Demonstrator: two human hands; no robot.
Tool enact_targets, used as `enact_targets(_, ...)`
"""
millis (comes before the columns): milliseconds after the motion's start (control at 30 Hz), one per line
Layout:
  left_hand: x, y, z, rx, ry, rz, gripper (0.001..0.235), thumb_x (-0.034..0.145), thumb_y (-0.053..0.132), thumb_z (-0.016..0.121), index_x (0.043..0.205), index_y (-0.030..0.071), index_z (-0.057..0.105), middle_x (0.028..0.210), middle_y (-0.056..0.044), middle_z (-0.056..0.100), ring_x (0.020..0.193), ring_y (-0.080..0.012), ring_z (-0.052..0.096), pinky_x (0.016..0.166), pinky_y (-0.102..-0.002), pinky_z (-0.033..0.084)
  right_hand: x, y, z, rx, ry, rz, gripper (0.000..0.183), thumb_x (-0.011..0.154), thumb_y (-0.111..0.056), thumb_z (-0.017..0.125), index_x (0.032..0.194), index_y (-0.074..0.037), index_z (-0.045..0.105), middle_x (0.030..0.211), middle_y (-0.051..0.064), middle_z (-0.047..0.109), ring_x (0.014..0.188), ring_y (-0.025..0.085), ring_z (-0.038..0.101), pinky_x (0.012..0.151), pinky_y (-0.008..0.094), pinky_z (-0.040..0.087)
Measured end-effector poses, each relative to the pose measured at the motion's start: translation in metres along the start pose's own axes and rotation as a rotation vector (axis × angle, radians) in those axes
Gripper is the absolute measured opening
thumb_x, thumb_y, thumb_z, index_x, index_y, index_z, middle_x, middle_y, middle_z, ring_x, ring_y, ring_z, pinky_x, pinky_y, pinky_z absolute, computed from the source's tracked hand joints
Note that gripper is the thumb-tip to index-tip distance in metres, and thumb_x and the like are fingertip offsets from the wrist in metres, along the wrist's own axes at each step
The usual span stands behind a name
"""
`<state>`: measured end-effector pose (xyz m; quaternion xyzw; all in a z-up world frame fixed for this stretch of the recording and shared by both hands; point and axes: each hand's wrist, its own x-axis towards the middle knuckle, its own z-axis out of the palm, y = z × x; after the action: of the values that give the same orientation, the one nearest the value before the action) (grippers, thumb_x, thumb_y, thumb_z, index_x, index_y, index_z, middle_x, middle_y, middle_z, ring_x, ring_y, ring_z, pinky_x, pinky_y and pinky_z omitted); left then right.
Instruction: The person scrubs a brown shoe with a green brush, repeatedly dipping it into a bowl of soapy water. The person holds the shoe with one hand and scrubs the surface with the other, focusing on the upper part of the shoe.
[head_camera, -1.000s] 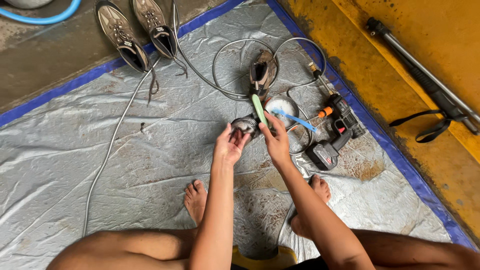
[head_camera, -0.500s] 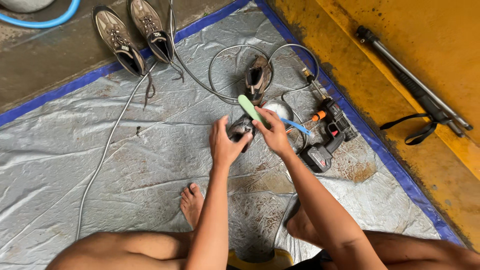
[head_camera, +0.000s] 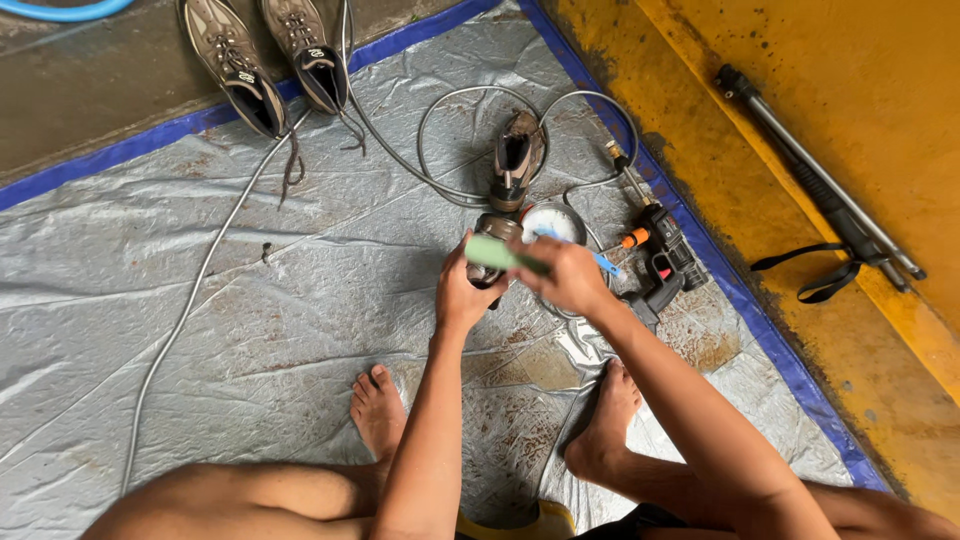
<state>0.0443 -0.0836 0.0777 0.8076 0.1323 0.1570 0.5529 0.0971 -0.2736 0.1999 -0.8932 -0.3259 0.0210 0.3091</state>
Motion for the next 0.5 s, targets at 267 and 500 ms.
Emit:
enact_targets(267, 0.006, 0.009, -0.01, 0.038, -0.071, -0.021, 0.113, 0.063, 0.036, 0.098, 0.164, 0.011, 0.053, 0.148, -0.023, 0.068, 0.141, -0.0418, 0.063, 0.122, -0.052, 0.049, 0.002, -0.001, -0.007, -0.07, -0.012, -0.082, 0.037, 0.099, -0.04, 0.077, 0.133, -0.024, 0.08, 0.089, 0.013, 0.075, 0.073, 0.038, 0.074, 0.069, 0.051, 0.06)
enact_targets(500, 0.005, -0.004, -0.004, 0.047, -0.065, -0.011, 0.116, 0.058, 0.036, 0.1, 0.162, 0.011, 0.056, 0.146, -0.022, 0.07, 0.139, -0.0416, 0.064, 0.122, -0.051, 0.05, -0.004, 0.008, 0.008, -0.073, -0.068, -0.153, 0.034, 0.099, -0.044, 0.078, 0.128, -0.027, 0.083, 0.089, 0.006, 0.077, 0.07, 0.026, 0.077, 0.071, 0.039, 0.064)
